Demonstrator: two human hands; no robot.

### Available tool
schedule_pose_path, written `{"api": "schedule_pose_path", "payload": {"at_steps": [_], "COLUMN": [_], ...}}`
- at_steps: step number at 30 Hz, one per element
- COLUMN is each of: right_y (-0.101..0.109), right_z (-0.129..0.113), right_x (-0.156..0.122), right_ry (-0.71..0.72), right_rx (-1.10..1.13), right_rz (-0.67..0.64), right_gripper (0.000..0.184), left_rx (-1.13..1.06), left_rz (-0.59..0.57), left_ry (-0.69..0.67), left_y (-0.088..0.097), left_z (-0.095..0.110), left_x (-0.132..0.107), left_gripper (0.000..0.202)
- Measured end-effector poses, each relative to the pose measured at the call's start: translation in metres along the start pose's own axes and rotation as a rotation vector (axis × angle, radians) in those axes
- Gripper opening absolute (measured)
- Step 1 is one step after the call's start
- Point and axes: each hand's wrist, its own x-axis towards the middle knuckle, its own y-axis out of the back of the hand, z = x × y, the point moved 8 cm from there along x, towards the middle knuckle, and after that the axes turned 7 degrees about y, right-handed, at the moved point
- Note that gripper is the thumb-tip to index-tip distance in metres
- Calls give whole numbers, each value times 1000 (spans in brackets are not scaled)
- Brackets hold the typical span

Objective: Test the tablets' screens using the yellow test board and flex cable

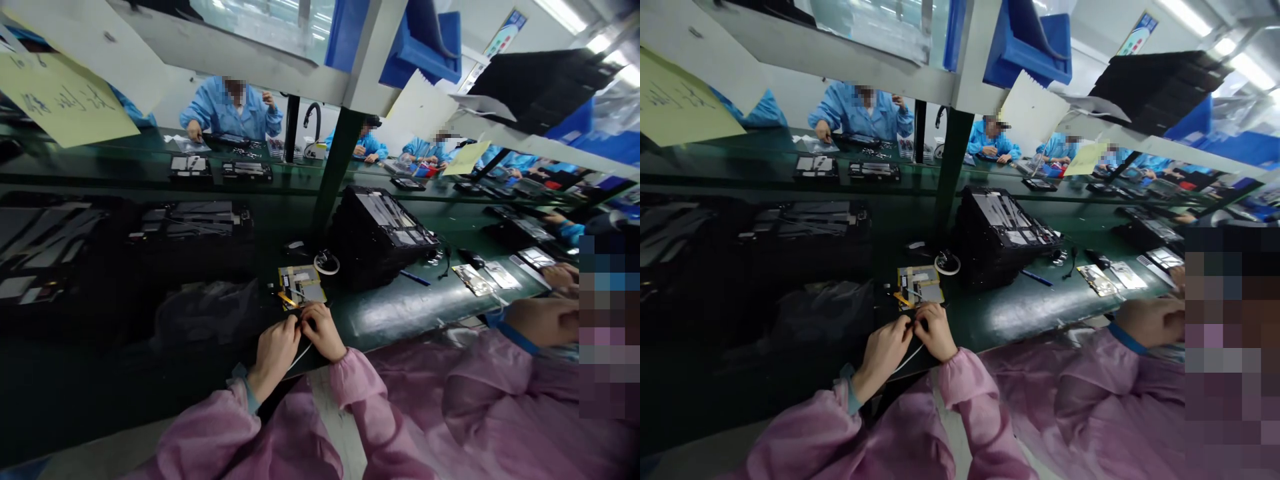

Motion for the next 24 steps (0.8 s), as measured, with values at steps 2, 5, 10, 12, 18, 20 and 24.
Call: {"api": "schedule_pose_path", "payload": {"at_steps": [2, 5, 10, 12, 18, 20, 24], "right_y": [0, -2, -6, -6, -6, 0, 25], "right_z": [-2, -5, -2, -1, 1, 0, 3], "right_x": [1, 1, 0, 0, 0, -1, 7], "right_ry": [3, 23, 16, 12, -12, -18, -102], "right_rx": [-11, -54, -93, -81, -65, -42, -129], "right_rz": [-9, -37, -84, -72, -65, -33, 104], "right_gripper": [9, 9, 11, 7, 7, 6, 13], "left_rx": [-7, -7, -14, -14, -37, -73, -198], "left_rz": [23, 46, 49, 40, -1, -39, -132], "left_ry": [-15, -43, -61, -73, -92, -72, 10], "left_y": [0, 0, 0, -1, -3, 9, 57], "left_z": [1, 3, 4, 7, 14, 7, -26], "left_x": [2, 3, 5, 6, 3, 0, 13], "left_gripper": [15, 16, 19, 20, 24, 28, 39]}}
